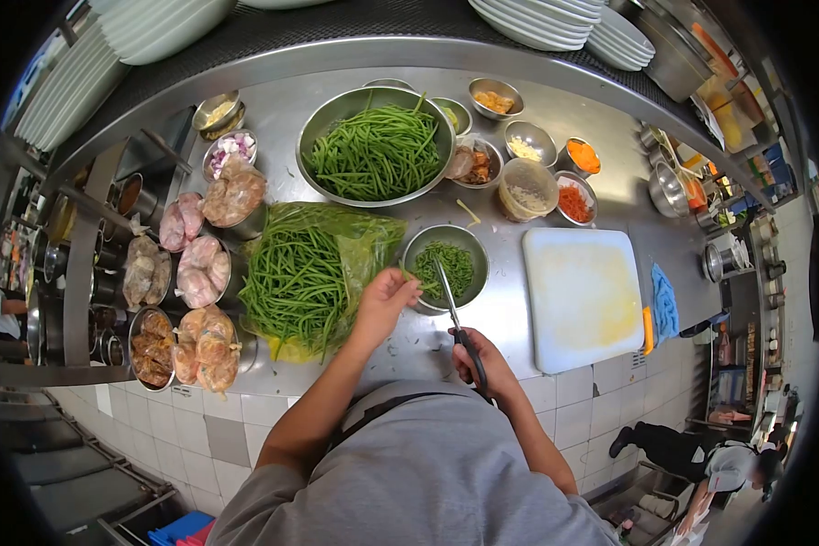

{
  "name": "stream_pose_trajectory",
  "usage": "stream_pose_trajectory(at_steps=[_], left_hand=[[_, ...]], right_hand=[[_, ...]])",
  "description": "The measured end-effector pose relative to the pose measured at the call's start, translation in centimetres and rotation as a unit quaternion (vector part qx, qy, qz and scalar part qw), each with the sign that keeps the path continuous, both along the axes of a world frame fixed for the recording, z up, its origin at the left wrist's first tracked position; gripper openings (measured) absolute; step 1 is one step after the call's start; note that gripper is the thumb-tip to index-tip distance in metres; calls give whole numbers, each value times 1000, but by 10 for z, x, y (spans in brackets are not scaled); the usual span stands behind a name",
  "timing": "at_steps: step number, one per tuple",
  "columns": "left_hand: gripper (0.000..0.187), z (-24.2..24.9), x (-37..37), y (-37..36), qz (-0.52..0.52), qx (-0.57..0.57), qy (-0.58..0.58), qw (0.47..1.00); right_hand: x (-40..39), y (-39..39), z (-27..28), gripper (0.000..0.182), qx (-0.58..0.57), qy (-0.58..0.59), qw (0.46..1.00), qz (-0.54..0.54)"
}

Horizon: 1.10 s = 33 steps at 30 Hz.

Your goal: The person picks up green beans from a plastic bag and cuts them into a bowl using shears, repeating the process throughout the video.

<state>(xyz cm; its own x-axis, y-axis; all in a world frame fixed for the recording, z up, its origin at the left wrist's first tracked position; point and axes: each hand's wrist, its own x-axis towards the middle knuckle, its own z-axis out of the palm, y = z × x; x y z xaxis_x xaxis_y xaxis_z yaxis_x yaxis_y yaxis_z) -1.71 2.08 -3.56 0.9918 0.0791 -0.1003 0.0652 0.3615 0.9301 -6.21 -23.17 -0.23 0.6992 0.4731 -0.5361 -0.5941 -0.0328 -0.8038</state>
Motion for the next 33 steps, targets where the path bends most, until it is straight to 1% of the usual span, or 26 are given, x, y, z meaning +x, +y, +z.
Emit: stream_pose_trajectory(at_steps=[4, 5, 7, 8, 10, 11, 12, 13, 14, 16, 17, 18, 20, 22, 24, 25, 27, 29, 31, 33], left_hand=[[10, 9, -4, 17, 33, 5, -26, 999], [10, 12, -7, 28, 39, 10, -24, 999], [12, 20, -13, 54, 67, -20, 12, 997], [12, 21, -16, 72, 71, -16, 13, 997], [13, 19, -23, 112, 101, 53, 46, 992], [13, 17, -25, 125, 102, 56, 46, 992], [14, 18, -26, 135, 125, 186, 30, 974], [17, 18, -26, 140, 146, 311, 13, 939], [17, 16, -27, 141, 147, 312, 12, 939], [22, 29, -30, 135, 115, 483, -12, 868], [24, 34, -33, 128, 84, 527, 36, 845], [24, 35, -31, 121, 85, 527, 35, 845], [23, 37, -26, 110, 81, 602, 49, 793], [22, 34, -17, 109, 67, 607, 52, 790], [21, 29, -11, 113, 33, 661, 4, 749], [21, 27, -6, 114, 34, 663, 3, 748], [22, 20, 4, 113, -47, 692, 39, 720], [23, 10, 12, 110, -56, 699, 56, 710], [25, 10, 18, 108, -67, 706, 71, 702], [26, 15, 22, 108, -102, 704, 117, 693]], right_hand=[[0, 1, 1, 42, -11, 30, 998, -47], [0, 1, 2, 42, -16, 39, 997, -67], [0, 0, -1, 41, -4, 36, 997, -64], [0, -1, -2, 40, 2, 32, 997, -68], [0, -1, -3, 40, 8, 34, 997, -63], [0, -1, -4, 40, 8, 32, 998, -58], [0, 0, -3, 41, 8, 30, 998, -54], [-1, 1, -2, 41, 9, 30, 998, -53], [-2, 2, -1, 42, 3, 36, 998, -46], [-2, 4, 1, 42, -3, 41, 998, -38], [-2, 5, 2, 44, -10, 35, 999, -31], [-1, 6, 3, 45, -18, 30, 999, -23], [-2, 4, 1, 46, -16, 26, 999, -21], [-2, 1, 3, 47, -16, 21, 999, -20], [-3, -1, 6, 49, -21, 31, 999, -22], [-3, -2, 6, 49, -19, 30, 999, -22], [-4, -4, 5, 50, 4, 42, 998, -40], [-4, -2, 6, 50, -1, 42, 998, -38], [-4, -2, 7, 50, -8, 41, 998, -40], [-4, -2, 6, 48, 8, 44, 999, -26]])
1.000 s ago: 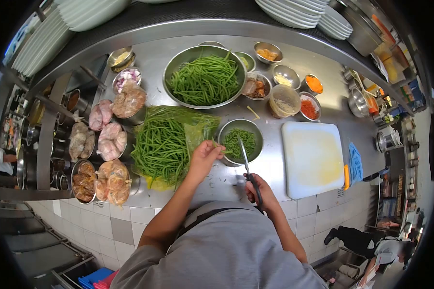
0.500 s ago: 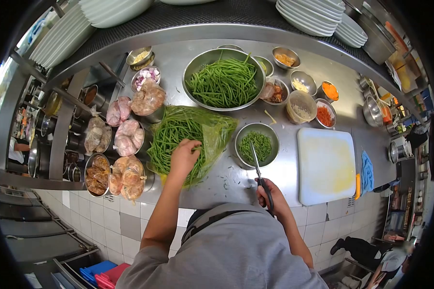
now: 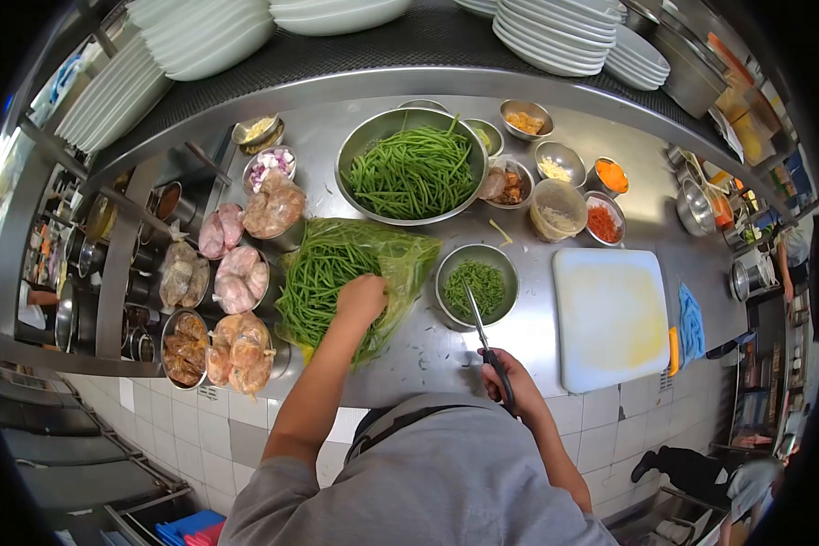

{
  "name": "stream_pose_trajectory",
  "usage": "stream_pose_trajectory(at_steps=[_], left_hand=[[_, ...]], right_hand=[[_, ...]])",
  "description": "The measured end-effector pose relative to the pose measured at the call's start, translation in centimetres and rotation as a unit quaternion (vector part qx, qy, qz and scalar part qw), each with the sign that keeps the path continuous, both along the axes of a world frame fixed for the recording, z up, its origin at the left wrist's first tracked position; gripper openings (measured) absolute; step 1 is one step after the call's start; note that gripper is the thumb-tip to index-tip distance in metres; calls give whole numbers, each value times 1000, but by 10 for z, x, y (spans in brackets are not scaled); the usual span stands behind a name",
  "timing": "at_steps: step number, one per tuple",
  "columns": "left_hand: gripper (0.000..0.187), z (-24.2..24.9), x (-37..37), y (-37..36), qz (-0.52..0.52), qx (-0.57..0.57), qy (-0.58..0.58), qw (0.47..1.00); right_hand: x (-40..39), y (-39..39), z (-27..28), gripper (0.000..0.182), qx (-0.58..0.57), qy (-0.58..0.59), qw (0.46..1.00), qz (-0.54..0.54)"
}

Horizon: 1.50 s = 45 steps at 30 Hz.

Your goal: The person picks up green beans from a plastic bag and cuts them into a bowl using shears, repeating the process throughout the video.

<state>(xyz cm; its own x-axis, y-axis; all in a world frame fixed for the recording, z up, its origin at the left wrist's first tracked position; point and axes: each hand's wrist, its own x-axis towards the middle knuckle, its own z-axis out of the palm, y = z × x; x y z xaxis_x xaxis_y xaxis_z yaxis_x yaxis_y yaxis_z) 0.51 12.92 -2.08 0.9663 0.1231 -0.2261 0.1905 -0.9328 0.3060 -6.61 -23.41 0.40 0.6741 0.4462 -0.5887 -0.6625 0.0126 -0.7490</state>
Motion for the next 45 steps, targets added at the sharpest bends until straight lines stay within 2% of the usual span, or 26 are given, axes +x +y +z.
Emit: stream_pose_trajectory(at_steps=[3, 8, 10, 11, 13, 14, 17, 19, 21, 27, 30, 33, 35, 36, 38, 45], left_hand=[[25, 18, -2, 11, 10, -36, -5, 999], [29, 58, -22, 53, 84, -73, -64, 992], [28, 66, -32, 75, 122, -189, -100, 969], [28, 66, -34, 79, 125, -188, -101, 969], [23, 70, -39, 83, 188, -424, -157, 872], [23, 68, -42, 81, 192, -424, -157, 871], [14, 85, -40, 42, 240, -628, -141, 727], [14, 76, -35, 21, 231, -653, -123, 711], [14, 67, -29, -7, 225, -685, -100, 686], [16, 56, -21, -69, 181, -692, -19, 699], [16, 54, -21, -85, 157, -668, 5, 727], [19, 49, -20, -89, 116, -640, 2, 759], [26, 36, -19, -89, 44, -575, -16, 817], [26, 34, -19, -88, 44, -575, -17, 817], [26, 30, -19, -88, -20, -502, -32, 864], [25, 33, -17, -87, -40, -465, -23, 884]], right_hand=[[1, -1, 3, 41, -7, -3, 1000, -8], [2, -4, 1, 45, -8, 4, 1000, -20], [3, -2, 3, 46, -7, 7, 1000, -17], [3, -1, 3, 48, -9, -18, 1000, 12], [4, 2, 8, 51, -10, -41, 998, 44], [3, 2, 12, 58, 14, -58, 996, 62], [5, 7, 14, 72, 58, -85, 989, 108], [7, 9, 17, 79, 72, -97, 984, 127], [8, 12, 19, 70, 66, -113, 981, 143], [8, 3, 7, 68, 52, -98, 988, 103], [7, 0, 4, 78, 58, -113, 986, 108], [5, 0, 1, 75, 65, -114, 988, 80], [5, 0, -2, 69, 69, -115, 989, 68], [5, 1, -3, 69, 70, -115, 988, 69], [5, 1, -4, 57, 68, -92, 992, 46], [8, -2, -3, 50, 48, -69, 995, 52]])
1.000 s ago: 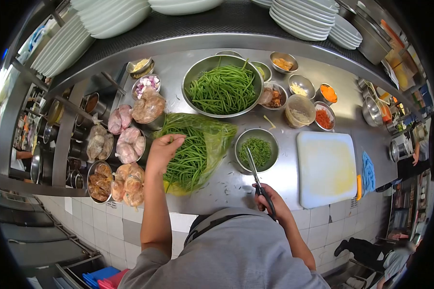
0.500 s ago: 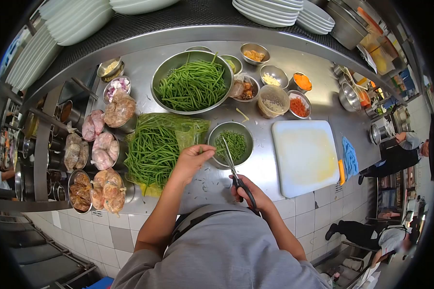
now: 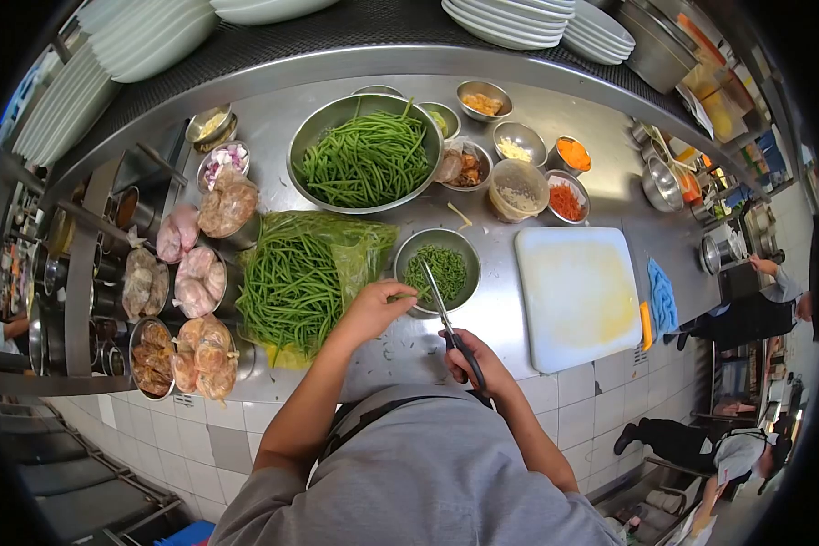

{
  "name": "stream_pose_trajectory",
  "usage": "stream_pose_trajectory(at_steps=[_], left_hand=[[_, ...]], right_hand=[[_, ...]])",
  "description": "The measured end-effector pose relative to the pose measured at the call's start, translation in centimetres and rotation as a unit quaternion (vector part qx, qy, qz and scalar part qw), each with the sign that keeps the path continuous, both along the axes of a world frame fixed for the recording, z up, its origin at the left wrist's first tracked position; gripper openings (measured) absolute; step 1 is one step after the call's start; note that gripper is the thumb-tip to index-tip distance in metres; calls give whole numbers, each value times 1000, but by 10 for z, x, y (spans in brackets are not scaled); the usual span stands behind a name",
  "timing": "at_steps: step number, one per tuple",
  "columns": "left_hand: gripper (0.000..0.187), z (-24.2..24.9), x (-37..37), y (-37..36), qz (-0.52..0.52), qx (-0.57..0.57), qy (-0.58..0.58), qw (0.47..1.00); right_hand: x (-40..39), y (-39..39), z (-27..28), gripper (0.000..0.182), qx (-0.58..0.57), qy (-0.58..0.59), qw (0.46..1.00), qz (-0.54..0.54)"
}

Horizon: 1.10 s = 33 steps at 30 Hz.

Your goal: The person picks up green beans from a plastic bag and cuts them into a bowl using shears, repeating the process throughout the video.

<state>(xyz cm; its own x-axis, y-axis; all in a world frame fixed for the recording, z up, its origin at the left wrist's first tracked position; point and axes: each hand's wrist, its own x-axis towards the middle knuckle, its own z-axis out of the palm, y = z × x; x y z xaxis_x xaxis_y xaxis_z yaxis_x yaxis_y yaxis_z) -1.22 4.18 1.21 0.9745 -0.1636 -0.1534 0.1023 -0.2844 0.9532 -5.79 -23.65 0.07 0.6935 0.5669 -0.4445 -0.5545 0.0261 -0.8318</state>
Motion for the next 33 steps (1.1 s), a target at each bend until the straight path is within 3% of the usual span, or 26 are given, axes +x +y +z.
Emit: stream_pose_trajectory(at_steps=[3, 5, 11, 15, 23, 28, 33], left_hand=[[23, -8, 1, 2, -8, 10, -10, 1000], [18, -11, 2, 0, 58, -134, 98, 984], [12, -5, 8, -2, 225, -334, 69, 913], [12, -13, 11, -8, 228, -341, 47, 911], [10, -24, 1, -24, 110, -311, 85, 940], [9, -27, -1, -24, 131, -344, 70, 927], [24, -14, -3, -7, 178, -367, 67, 911]], right_hand=[[1, -2, 0, 52, -22, 4, 1000, 17], [-1, -3, -1, 49, -40, 33, 999, -2], [-10, -2, -5, 56, 23, 15, 999, -25], [-12, 3, 8, 59, 6, 7, 1000, 7], [-5, 7, 11, 54, 15, 15, 1000, -3], [-2, 9, 13, 45, -51, 1, 999, 10], [-4, 10, 10, 44, -49, 32, 998, -25]])
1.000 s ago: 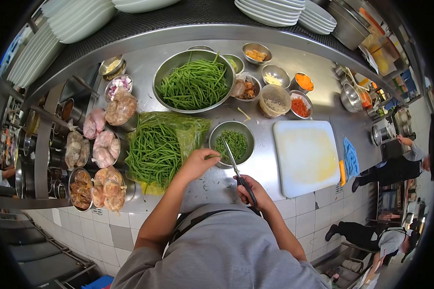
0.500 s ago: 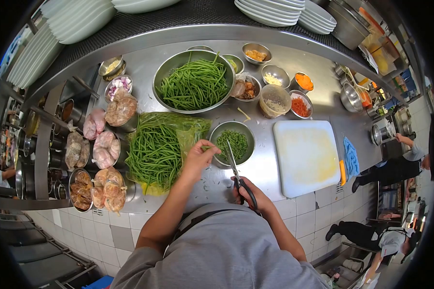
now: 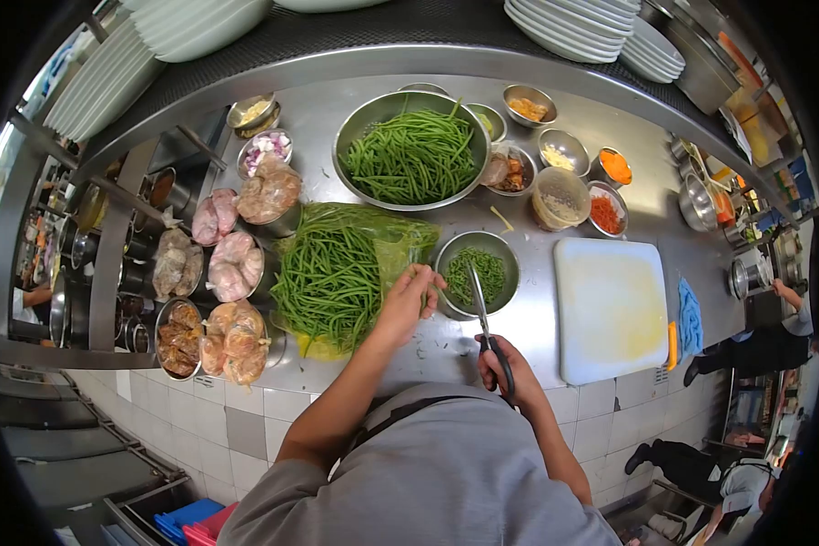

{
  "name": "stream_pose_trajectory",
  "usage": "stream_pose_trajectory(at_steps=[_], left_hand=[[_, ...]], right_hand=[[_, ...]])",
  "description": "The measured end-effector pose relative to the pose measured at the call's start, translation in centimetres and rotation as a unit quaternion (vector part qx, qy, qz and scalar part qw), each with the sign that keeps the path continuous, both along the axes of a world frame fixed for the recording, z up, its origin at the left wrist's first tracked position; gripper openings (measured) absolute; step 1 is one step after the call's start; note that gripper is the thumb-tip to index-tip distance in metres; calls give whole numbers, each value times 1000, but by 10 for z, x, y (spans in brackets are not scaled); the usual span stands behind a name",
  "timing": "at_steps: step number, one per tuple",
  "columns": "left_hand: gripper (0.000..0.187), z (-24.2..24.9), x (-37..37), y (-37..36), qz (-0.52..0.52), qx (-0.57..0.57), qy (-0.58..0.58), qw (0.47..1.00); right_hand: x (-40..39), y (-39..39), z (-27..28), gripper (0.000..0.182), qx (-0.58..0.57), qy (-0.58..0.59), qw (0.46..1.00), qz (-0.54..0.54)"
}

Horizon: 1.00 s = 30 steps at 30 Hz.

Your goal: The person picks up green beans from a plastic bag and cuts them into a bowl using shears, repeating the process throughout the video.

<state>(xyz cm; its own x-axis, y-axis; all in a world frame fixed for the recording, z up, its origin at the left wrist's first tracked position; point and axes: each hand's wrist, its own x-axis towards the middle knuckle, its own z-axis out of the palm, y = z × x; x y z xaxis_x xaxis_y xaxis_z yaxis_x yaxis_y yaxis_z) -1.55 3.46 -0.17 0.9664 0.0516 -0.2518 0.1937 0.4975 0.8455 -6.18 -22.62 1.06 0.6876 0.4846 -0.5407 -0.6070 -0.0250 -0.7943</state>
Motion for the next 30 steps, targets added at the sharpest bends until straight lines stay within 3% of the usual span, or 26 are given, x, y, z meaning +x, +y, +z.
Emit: stream_pose_trajectory(at_steps=[2, 5, 7, 11, 13, 14, 15, 17, 20, 23, 27, 30], left_hand=[[31, 7, 0, 15, 30, 9, 57, 998], [37, 10, -6, 39, 67, -32, 17, 997], [33, 7, -7, 60, 96, -51, 21, 994], [22, 23, -11, 99, 105, 26, 30, 994], [21, 27, -12, 112, 53, 264, 53, 961], [22, -1, -9, 125, 47, 444, -28, 894], [22, 3, -11, 128, 49, 445, -28, 894], [25, 10, -14, 130, -64, 679, 27, 731], [28, -1, -15, 137, -97, 704, 62, 700], [27, 5, -13, 147, -86, 662, 32, 744], [22, 45, -17, 150, 9, 627, 15, 779], [22, 37, -17, 163, 95, 600, -75, 791]], right_hand=[[0, 0, -1, 43, -12, -12, 1000, -9], [0, -3, -5, 40, 18, 15, 999, -22], [-1, -2, -4, 40, 15, 15, 1000, -16], [-3, -3, -4, 41, 16, 2, 1000, -1], [-3, -3, -3, 41, 8, -1, 1000, 5], [-3, -2, -3, 41, -1, -3, 1000, 12], [-3, -2, -2, 41, -1, -4, 1000, 13], [-3, -2, -1, 41, -6, -3, 1000, 17], [-3, -3, 0, 40, -7, 6, 1000, 20], [-4, -2, 16, 40, -46, 1, 999, 21], [-5, -5, 12, 39, -13, 8, 1000, 7], [-5, -3, 13, 39, -3, 16, 1000, 18]])
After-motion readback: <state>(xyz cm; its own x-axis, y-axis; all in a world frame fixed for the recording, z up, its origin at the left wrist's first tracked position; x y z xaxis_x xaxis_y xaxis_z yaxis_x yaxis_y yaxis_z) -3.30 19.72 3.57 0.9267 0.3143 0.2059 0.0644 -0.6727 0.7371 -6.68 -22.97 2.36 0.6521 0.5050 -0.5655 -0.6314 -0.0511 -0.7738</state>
